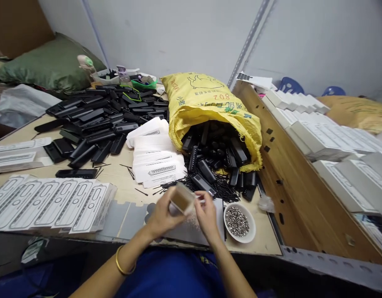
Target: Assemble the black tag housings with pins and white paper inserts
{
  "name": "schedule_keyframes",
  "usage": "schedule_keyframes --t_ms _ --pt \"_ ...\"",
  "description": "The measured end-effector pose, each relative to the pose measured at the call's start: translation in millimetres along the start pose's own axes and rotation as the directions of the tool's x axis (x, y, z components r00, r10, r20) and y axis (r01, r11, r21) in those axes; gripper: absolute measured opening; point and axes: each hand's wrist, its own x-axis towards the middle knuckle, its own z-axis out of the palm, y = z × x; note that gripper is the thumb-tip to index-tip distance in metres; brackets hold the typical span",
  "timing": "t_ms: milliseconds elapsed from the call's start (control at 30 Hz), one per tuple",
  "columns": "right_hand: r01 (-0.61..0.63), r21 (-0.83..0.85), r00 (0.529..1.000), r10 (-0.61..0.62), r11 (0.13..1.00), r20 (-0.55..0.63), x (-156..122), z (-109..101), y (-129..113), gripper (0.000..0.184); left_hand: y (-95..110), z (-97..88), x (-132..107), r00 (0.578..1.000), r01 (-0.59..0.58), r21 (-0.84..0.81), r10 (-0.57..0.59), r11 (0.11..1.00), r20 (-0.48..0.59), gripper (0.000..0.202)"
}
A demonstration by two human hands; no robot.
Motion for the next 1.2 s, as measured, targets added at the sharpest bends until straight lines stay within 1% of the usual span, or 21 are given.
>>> schedule_keyframes --t_ms 33,67,100,133,167,200,267,300,333,367,400,433,467,500,533,600,667,700,767,933,1200 --pt "0.052 -0.172 0.996 -0.064 0.984 -0.066 6.9 -6.2 2.6 0.027 -0.5 -2.9 4.2 0.992 0.119 0.059 -0.116 0.991 -0.046 0.060" --pt "0.083 -0.345 0.987 -0.126 0.935 -0.103 14.9 -13.0 5.9 0.030 -1.8 -5.5 8.2 0.977 0.209 0.125 -0.202 0.970 -0.066 0.063" --pt "0.094 -0.467 0.982 -0.160 0.879 -0.103 23.2 -20.0 9.6 0.033 -3.6 -7.7 11.6 0.966 0.257 0.192 -0.250 0.947 -0.059 0.064" --pt "0.096 -0.523 0.983 -0.164 0.847 -0.085 31.1 -27.3 13.1 0.035 -6.0 -9.6 14.0 0.961 0.273 0.252 -0.275 0.929 -0.028 0.065" --pt "0.098 -0.526 0.987 -0.149 0.845 -0.056 37.9 -34.8 15.7 0.035 -8.7 -11.2 15.2 0.958 0.271 0.307 -0.287 0.913 0.008 0.064" --pt "0.097 -0.483 0.992 -0.126 0.870 -0.029 43.2 -42.8 16.8 0.036 -11.4 -12.7 15.6 0.955 0.262 0.361 -0.293 0.895 0.034 0.063" --pt "0.076 -0.292 0.997 -0.073 0.953 0.023 48.4 -60.0 13.1 0.037 -15.5 -15.2 14.5 0.956 0.236 0.474 -0.290 0.848 0.043 0.061" --pt "0.055 -0.179 0.996 -0.041 0.982 0.082 48.5 -68.4 8.3 0.038 -16.3 -16.1 14.0 0.961 0.215 0.525 -0.275 0.823 0.037 0.060" --pt "0.022 -0.079 0.985 -0.008 0.997 0.173 47.3 -75.5 1.8 0.037 -16.2 -16.4 13.7 0.969 0.183 0.566 -0.246 0.804 0.037 0.059" --pt "-0.021 -0.011 0.955 0.024 1.000 0.294 45.2 -80.4 -5.8 0.036 -15.3 -16.0 13.9 0.978 0.133 0.592 -0.203 0.795 0.052 0.059" --pt "-0.068 0.023 0.905 0.053 0.997 0.421 42.7 -82.2 -13.8 0.033 -13.6 -14.9 14.6 0.985 0.067 0.605 -0.149 0.793 0.087 0.059" --pt "-0.109 0.025 0.855 0.081 0.994 0.513 40.2 -80.6 -21.6 0.030 -11.6 -13.4 15.5 0.986 -0.007 0.606 -0.094 0.795 0.135 0.060" --pt "-0.141 0.013 0.821 0.110 0.990 0.560 38.0 -75.6 -28.7 0.029 -9.8 -11.7 16.5 0.981 -0.076 0.600 -0.047 0.796 0.186 0.062" --pt "-0.163 0.007 0.823 0.132 0.987 0.552 36.5 -68.2 -34.6 0.032 -8.4 -10.2 17.4 0.973 -0.126 0.592 -0.015 0.796 0.228 0.063" --pt "-0.181 0.015 0.847 0.148 0.983 0.510 35.8 -59.4 -39.2 0.035 -7.9 -9.5 17.8 0.968 -0.150 0.586 -0.003 0.796 0.252 0.064" --pt "-0.243 0.101 0.873 0.172 0.965 0.456 36.2 -42.6 -45.0 0.042 -9.8 -11.2 17.2 0.971 -0.126 0.571 -0.016 0.811 0.237 0.065" --pt "-0.332 0.236 0.844 0.175 0.914 0.508 37.6 -32.8 -47.4 0.048 -14.4 -16.5 14.9 0.981 -0.070 0.533 -0.040 0.843 0.192 0.064" --pt "-0.370 0.290 0.823 0.167 0.883 0.543 38.1 -31.1 -47.9 0.051 -16.8 -19.7 13.6 0.983 -0.051 0.513 -0.048 0.857 0.178 0.064" --pt "-0.405 0.345 0.807 0.153 0.847 0.571 38.4 -32.3 -48.0 0.051 -20.1 -24.9 11.6 0.984 -0.031 0.491 -0.059 0.870 0.166 0.063" --pt "-0.422 0.359 0.815 0.175 0.832 0.553 37.5 -39.9 -45.9 0.049 -18.2 -25.8 12.3 0.984 -0.028 0.495 -0.064 0.868 0.168 0.062" --pt "-0.336 0.338 0.829 0.106 0.879 0.548 35.1 -36.2 -44.8 0.043 -15.7 -22.0 12.9 0.989 -0.039 0.505 -0.038 0.862 0.142 0.062"
